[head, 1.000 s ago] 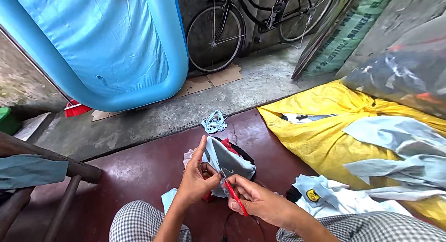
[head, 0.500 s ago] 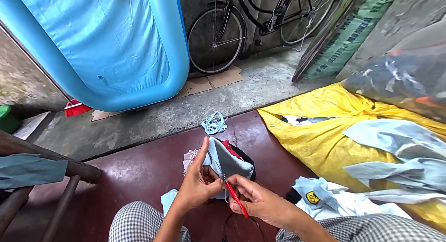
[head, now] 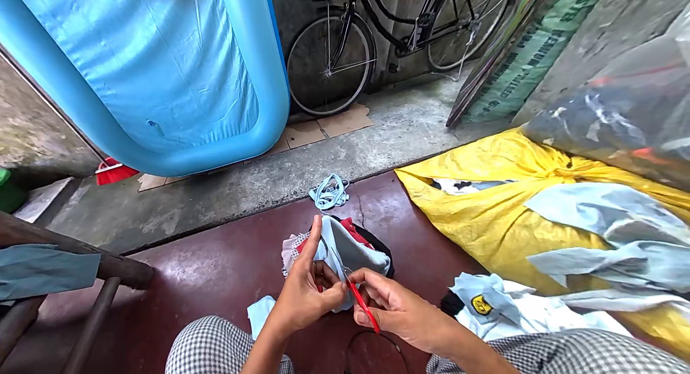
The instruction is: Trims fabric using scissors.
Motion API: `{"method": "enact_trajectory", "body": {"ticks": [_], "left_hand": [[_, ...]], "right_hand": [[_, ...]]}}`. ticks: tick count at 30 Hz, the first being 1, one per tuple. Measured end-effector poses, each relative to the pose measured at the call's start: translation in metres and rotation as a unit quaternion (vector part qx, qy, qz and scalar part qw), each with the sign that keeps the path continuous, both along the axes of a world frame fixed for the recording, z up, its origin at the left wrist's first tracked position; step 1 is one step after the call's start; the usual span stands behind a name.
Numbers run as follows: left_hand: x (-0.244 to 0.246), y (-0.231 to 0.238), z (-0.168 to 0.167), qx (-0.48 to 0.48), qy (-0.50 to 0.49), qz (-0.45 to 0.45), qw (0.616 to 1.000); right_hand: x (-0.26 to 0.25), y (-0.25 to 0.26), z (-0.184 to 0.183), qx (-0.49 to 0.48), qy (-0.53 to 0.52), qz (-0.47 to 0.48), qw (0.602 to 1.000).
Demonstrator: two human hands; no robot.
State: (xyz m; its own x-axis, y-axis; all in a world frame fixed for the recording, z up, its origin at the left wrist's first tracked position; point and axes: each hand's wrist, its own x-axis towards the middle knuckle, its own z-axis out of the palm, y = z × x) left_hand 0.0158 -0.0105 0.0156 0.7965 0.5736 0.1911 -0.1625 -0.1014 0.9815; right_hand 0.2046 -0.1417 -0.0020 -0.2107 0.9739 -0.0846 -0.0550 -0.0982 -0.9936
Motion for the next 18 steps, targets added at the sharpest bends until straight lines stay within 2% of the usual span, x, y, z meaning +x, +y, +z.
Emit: {"method": "enact_trajectory", "body": {"ticks": [8,18], "left_hand": [[0.0014,-0.0028,-0.003,0.006,-0.012,-0.012,1.0],[0.0028,-0.0057,-0.0041,0.01,-0.01,-0.01,1.0]], "right_hand": [[-0.0003,0.0012,-0.0013,0.011,0.022,0.017,1.0],[-0.0009,0.0027,-0.0036,0.031,0.035,-0.009,0.999]]}}
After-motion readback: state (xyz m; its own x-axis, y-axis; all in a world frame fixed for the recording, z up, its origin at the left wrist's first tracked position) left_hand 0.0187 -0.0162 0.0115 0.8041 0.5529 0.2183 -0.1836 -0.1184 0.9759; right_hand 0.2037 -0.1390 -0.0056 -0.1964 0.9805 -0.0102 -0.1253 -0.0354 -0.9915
